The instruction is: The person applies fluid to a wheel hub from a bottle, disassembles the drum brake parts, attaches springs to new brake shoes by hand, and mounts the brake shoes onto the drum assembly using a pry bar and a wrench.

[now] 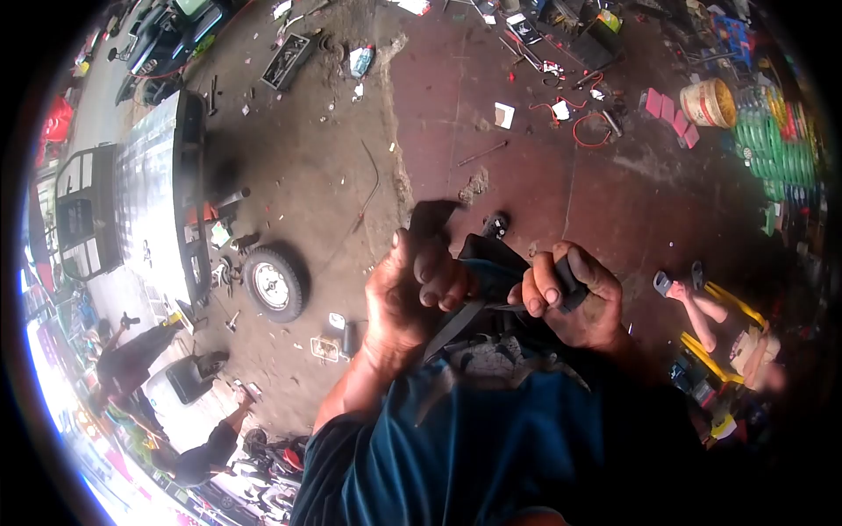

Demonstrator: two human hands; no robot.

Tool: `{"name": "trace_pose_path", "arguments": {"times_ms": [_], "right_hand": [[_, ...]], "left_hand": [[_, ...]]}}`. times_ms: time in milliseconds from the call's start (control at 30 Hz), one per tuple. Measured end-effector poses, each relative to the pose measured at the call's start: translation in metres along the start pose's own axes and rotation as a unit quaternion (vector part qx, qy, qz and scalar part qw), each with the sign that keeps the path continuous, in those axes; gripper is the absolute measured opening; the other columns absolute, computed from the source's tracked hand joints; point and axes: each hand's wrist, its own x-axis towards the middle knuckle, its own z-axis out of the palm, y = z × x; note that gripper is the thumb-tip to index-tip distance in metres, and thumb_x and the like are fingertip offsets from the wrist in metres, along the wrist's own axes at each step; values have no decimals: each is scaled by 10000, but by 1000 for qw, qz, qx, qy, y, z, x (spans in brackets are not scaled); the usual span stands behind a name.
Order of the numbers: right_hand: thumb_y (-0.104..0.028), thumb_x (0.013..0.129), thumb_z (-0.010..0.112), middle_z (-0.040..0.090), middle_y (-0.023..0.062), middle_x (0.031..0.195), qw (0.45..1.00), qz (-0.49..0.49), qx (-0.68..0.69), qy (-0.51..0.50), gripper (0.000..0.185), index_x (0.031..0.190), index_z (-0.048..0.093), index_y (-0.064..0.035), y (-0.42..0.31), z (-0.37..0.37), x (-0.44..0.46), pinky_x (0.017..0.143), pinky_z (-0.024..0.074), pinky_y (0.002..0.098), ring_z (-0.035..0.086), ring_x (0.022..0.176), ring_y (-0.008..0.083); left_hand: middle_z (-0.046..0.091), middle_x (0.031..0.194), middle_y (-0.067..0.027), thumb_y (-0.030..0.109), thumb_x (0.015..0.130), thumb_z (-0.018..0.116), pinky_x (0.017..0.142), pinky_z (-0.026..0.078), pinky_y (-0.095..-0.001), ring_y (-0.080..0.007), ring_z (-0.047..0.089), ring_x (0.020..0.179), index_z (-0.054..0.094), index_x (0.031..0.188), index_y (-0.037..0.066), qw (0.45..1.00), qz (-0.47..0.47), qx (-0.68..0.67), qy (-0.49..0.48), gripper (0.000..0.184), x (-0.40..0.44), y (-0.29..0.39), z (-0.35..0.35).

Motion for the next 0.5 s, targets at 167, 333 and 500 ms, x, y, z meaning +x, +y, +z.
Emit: {"name": "trace_pose_path", "arguments": {"times_ms": [167,333,500], "right_hand": [[-311,1039,377,541,90,818,995,-12,-86,39,303,959,551,-77,-14,9,10,888,454,432,568,793,240],[-287,1034,390,571,141,872,985,-4,-160,69,286,950,553,-68,-26,21,31,851,450,435,580,817,262],[-402,981,485,621,111,928,973,17,-222,63,372,972,587,-44,-30,21,44,837,468,354,613,882,222]], "left_hand": [[503,662,-70,474,943,533,713,403,-395,-245,509,657,565,809,84,992,3,13,128,414,-1,4,16],[665,981,-144,343,925,644,829,500,-351,-230,622,922,613,1147,-38,930,-130,287,189,443,-9,24,9],[687,920,-101,176,775,816,781,498,-299,-159,634,860,658,1065,-36,824,-196,532,5,393,-5,36,23]]}}
